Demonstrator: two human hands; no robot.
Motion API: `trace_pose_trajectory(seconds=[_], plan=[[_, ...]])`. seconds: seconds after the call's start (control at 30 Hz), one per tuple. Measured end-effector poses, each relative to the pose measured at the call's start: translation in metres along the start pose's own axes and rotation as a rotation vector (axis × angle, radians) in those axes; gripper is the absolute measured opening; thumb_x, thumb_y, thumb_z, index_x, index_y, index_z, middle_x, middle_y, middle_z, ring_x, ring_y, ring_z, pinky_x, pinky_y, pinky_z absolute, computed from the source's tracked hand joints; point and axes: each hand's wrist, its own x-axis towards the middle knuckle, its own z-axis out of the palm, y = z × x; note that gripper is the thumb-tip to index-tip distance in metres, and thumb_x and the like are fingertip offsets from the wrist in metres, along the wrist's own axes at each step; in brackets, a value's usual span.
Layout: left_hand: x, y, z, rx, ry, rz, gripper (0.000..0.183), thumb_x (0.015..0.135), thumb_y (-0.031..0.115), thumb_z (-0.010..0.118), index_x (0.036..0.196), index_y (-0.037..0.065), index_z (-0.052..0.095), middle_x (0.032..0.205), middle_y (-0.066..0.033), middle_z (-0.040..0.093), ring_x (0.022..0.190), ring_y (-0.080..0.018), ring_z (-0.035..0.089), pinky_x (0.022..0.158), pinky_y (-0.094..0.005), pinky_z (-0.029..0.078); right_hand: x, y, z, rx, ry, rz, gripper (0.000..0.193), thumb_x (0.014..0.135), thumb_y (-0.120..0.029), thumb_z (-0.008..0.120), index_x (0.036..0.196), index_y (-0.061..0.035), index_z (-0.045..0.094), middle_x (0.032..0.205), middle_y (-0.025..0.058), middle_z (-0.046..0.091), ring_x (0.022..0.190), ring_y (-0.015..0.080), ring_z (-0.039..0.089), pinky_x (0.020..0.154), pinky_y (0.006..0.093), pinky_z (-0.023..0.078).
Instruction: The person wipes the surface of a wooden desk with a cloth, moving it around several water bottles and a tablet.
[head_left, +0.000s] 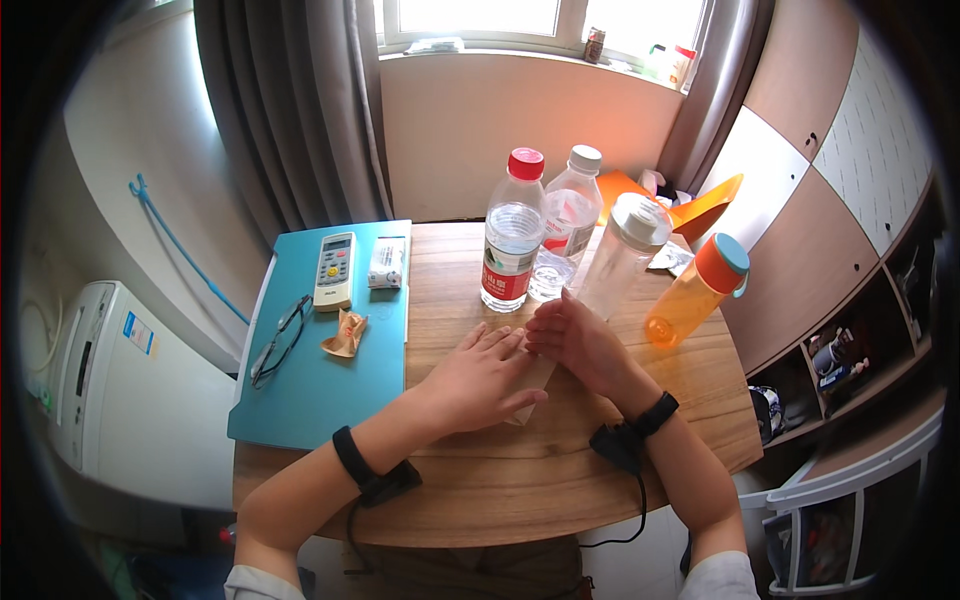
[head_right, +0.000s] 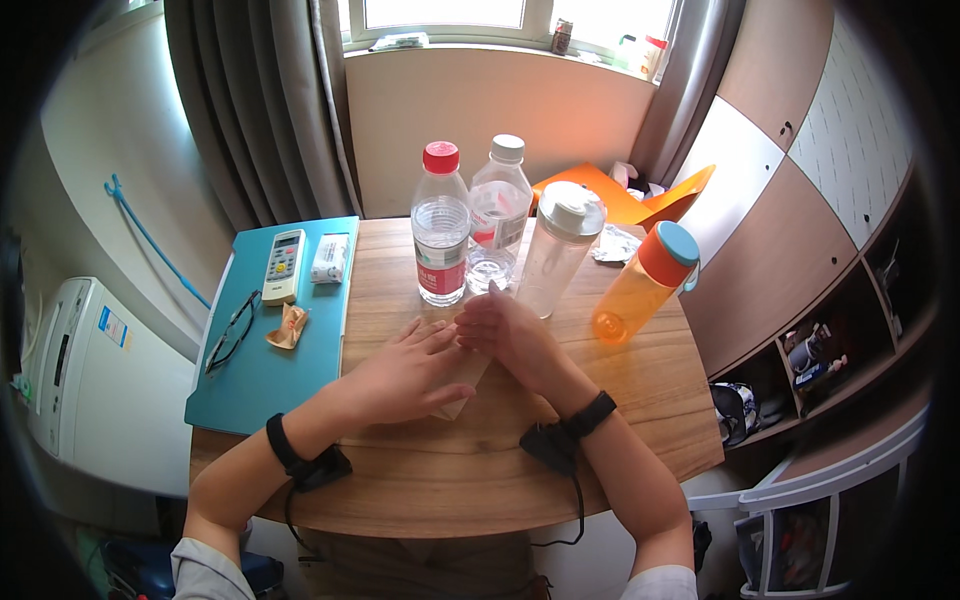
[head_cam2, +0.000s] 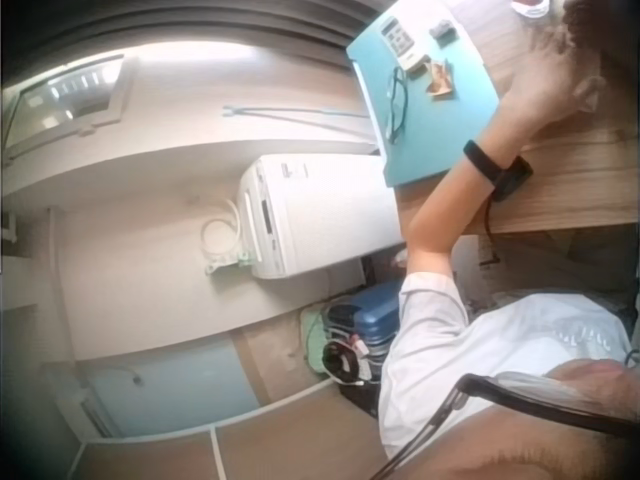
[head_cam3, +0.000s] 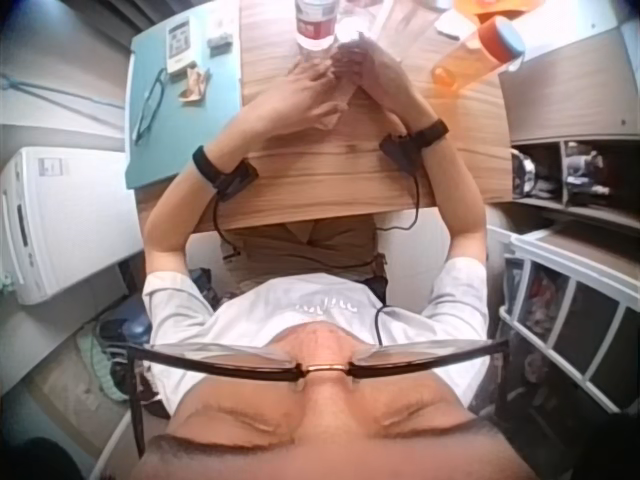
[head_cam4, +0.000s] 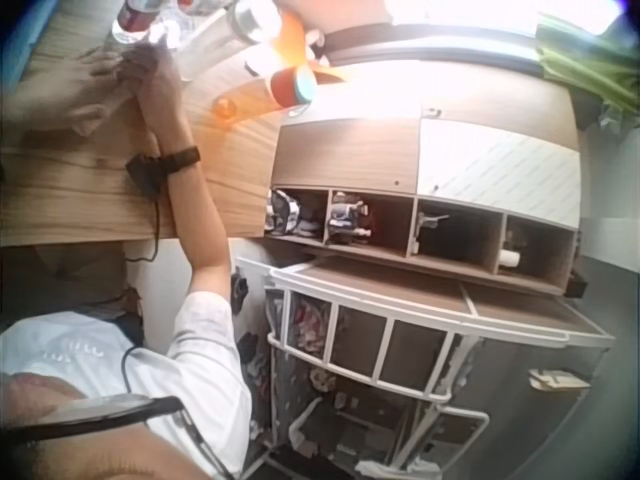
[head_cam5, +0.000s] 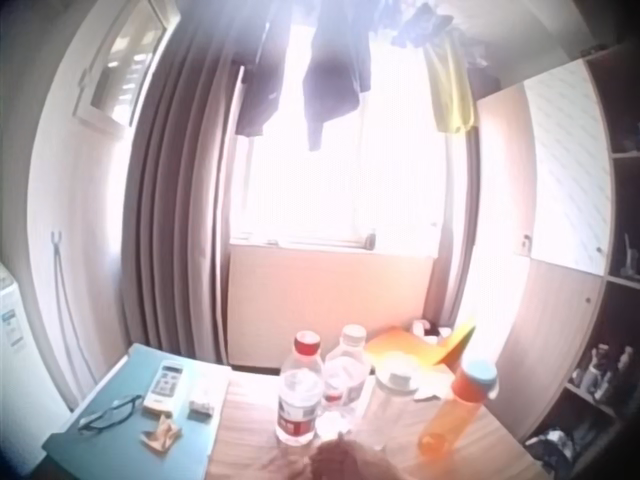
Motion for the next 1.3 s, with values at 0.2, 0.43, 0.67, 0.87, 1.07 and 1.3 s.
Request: trace_pose_trajectory(seconds=[0.2, 0.43, 0.67, 0.87, 1.07, 1.3], plan=[[-0.001, 0.002, -0.001, 0.011, 0.046, -0.088, 0.079, 0.102, 0.06, 0.049, 0.15, -0.002, 0.043, 0.158, -0.0292, 0.037, 0.149, -0.0446, 0.033, 0.126, -0.0502, 0.021, -0.002, -0.002, 0.003, 0.048, 0.105, -0.097, 0.039, 0.108, -0.046, 0.047, 0.102, -0.0106, 0.062, 0.096, 0.006, 0.068, 0.093, 0.0197, 0.066, 0.09, 0.0396, 0.054], [-0.003, 0.005, -0.004, -0.053, -0.017, -0.031, 0.078, 0.101, 0.058, 0.052, 0.148, -0.004, 0.046, 0.153, -0.031, 0.042, 0.147, -0.0453, 0.035, 0.125, -0.0507, 0.021, -0.004, -0.004, -0.003, 0.064, 0.06, -0.083, 0.042, 0.109, -0.045, 0.045, 0.104, -0.0078, 0.063, 0.089, 0.0034, 0.064, 0.079, 0.0146, 0.06, 0.076, 0.0324, 0.051], [0.002, 0.008, -0.013, 0.015, -0.008, -0.261, 0.069, 0.1, 0.054, 0.057, 0.14, -0.003, 0.056, 0.146, -0.0277, 0.052, 0.139, -0.0428, 0.046, 0.123, -0.0521, 0.026, -0.003, -0.003, 0.0, 0.025, 0.065, -0.032, 0.042, 0.109, -0.048, 0.044, 0.101, -0.0113, 0.063, 0.084, -0.0004, 0.063, 0.072, 0.0119, 0.057, 0.071, 0.0308, 0.05], [-0.004, -0.001, 0.0, -0.039, 0.06, 0.064, 0.069, 0.101, 0.053, 0.056, 0.144, -0.001, 0.052, 0.148, -0.0255, 0.05, 0.142, -0.0396, 0.043, 0.124, -0.0523, 0.024, -0.001, -0.002, -0.002, 0.026, 0.05, -0.042, 0.043, 0.109, -0.048, 0.043, 0.102, -0.0107, 0.063, 0.085, 0.0, 0.063, 0.074, 0.0123, 0.057, 0.072, 0.0296, 0.05], [-0.004, 0.01, -0.013, -0.154, -0.118, 0.19, 0.073, 0.102, 0.056, 0.052, 0.148, 0.0, 0.047, 0.155, -0.0268, 0.043, 0.149, -0.0382, 0.035, 0.126, -0.0522, 0.018, 0.0, -0.002, -0.005, 0.026, 0.048, -0.051, 0.043, 0.109, -0.049, 0.043, 0.102, -0.0111, 0.062, 0.085, -0.0001, 0.062, 0.073, 0.0121, 0.056, 0.071, 0.0293, 0.049], [-0.007, 0.018, -0.009, 0.254, -0.048, -0.354, 0.068, 0.102, 0.054, 0.052, 0.146, 0.001, 0.051, 0.149, -0.0287, 0.049, 0.143, -0.0417, 0.044, 0.123, -0.0531, 0.025, -0.002, -0.003, -0.003, 0.045, 0.074, -0.047, 0.044, 0.108, -0.05, 0.045, 0.101, -0.0105, 0.062, 0.083, 0.0004, 0.062, 0.072, 0.0115, 0.056, 0.07, 0.0294, 0.049]])
